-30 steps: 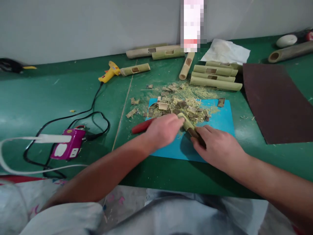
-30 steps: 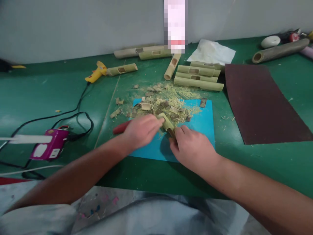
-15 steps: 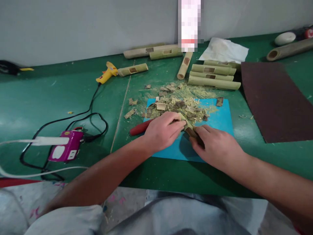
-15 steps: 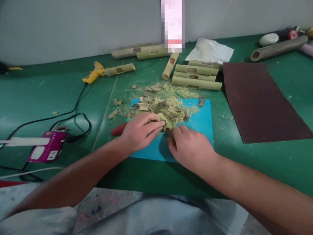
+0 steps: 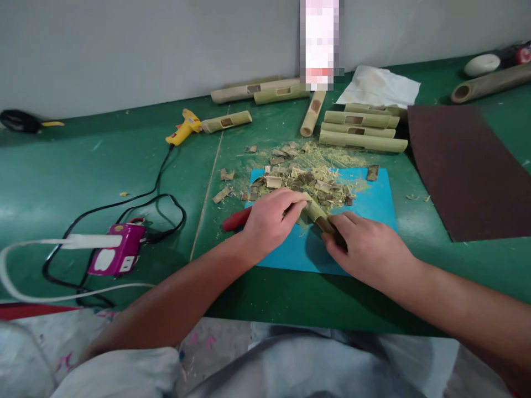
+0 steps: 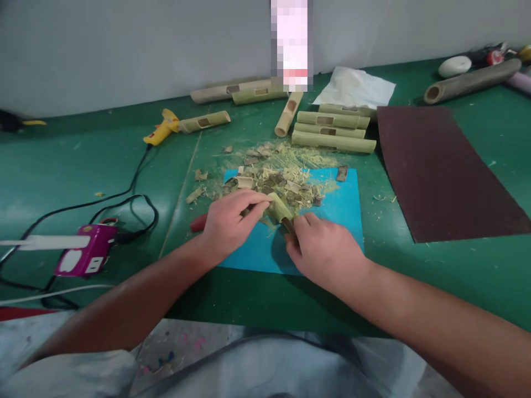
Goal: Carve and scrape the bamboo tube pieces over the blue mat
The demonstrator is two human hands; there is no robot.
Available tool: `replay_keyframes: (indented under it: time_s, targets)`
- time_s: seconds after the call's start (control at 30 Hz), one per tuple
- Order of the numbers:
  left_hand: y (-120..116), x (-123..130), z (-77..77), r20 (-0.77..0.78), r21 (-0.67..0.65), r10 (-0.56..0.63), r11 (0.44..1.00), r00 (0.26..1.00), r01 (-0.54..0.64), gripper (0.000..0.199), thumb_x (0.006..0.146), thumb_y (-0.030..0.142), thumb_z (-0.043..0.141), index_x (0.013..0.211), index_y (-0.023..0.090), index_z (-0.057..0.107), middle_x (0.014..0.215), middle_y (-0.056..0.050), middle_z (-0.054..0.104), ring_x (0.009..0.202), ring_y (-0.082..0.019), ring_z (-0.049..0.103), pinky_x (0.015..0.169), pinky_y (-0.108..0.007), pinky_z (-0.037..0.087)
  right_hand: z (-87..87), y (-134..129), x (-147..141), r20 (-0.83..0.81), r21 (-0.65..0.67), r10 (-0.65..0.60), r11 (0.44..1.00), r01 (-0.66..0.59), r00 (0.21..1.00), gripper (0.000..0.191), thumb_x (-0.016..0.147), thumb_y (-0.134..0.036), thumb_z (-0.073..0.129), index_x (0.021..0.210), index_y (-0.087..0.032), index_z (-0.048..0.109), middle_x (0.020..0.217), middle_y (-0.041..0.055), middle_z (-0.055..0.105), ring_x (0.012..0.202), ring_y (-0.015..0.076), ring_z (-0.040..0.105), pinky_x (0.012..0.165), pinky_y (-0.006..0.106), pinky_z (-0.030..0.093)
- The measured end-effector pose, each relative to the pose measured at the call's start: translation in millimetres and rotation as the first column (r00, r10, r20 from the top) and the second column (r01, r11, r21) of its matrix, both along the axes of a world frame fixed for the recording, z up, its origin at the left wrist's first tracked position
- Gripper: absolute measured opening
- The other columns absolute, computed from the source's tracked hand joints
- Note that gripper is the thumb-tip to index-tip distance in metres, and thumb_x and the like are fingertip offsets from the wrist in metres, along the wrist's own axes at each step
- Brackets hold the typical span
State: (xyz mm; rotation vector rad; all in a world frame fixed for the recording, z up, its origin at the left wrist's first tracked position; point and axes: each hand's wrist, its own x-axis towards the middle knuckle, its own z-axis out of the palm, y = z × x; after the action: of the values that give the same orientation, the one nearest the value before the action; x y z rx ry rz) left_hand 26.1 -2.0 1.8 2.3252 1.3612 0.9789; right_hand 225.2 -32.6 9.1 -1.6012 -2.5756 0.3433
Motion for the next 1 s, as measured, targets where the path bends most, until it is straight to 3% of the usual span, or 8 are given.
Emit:
replay_keyframes:
  time_s: [0.1, 0.3, 0.57, 1.0]
  targets:
    - [2.4, -0.6, -1.6, 0.036, -0.046, 0.022, 0.999, 0.999, -0.020, 0.015, 0.092, 0.016, 0.055, 0.105, 0.017, 0.064, 0.088, -0.001, 0.070, 0.078, -0.012, 0.065, 0.074, -0.023, 0.053, 0.5, 0.1, -0.4, 0.012, -0.012, -0.005, 1.000, 0.005, 1.000, 0.028, 0.091, -0.034, 0.043, 0.091, -0.015, 0.063, 0.083, 0.0055, 0.063, 0.058, 0.0127, 0.046, 0.051, 0.030, 0.019]
    - [3.7, -2.6, 0.0, 0.036, -0.015, -0.020, 1.000, 0.999, 0.021, 0.016, 0.094, 0.017, 0.051, 0.094, 0.018, 0.067, 0.090, -0.003, 0.070, 0.085, -0.013, 0.066, 0.078, -0.025, 0.053, -0.8, 0.1, -0.4, -0.009, -0.012, -0.014, 1.000, 0.013, 1.000, 0.027, 0.091, -0.035, 0.042, 0.088, -0.016, 0.062, 0.080, 0.0044, 0.061, 0.058, 0.0126, 0.045, 0.051, 0.030, 0.018]
    - [-0.9, -7.0, -1.4, -0.006, -0.018, -0.033, 0.999, 0.999, 0.033, 0.021, 0.087, 0.017, 0.064, 0.107, 0.018, 0.069, 0.099, -0.005, 0.072, 0.088, -0.014, 0.068, 0.081, -0.025, 0.056, -1.7, -0.3, 0.2, -0.025, 0.013, -0.015, 1.000, 0.015, 1.000, 0.026, 0.091, -0.034, 0.043, 0.086, -0.016, 0.061, 0.079, 0.0043, 0.062, 0.057, 0.0124, 0.045, 0.051, 0.030, 0.018]
    - [7.1, -9.5, -7.7, 0.011, 0.051, -0.020, 0.998, 1.000, 0.019, 0.013, 0.092, 0.019, 0.058, 0.096, 0.017, 0.071, 0.094, -0.006, 0.071, 0.087, -0.014, 0.068, 0.079, -0.025, 0.056, -2.0, -0.2, -0.5, -0.022, 0.012, -0.017, 1.000, 0.017, 1.000, 0.027, 0.091, -0.035, 0.043, 0.089, -0.016, 0.062, 0.081, 0.0049, 0.063, 0.058, 0.0128, 0.047, 0.051, 0.030, 0.019]
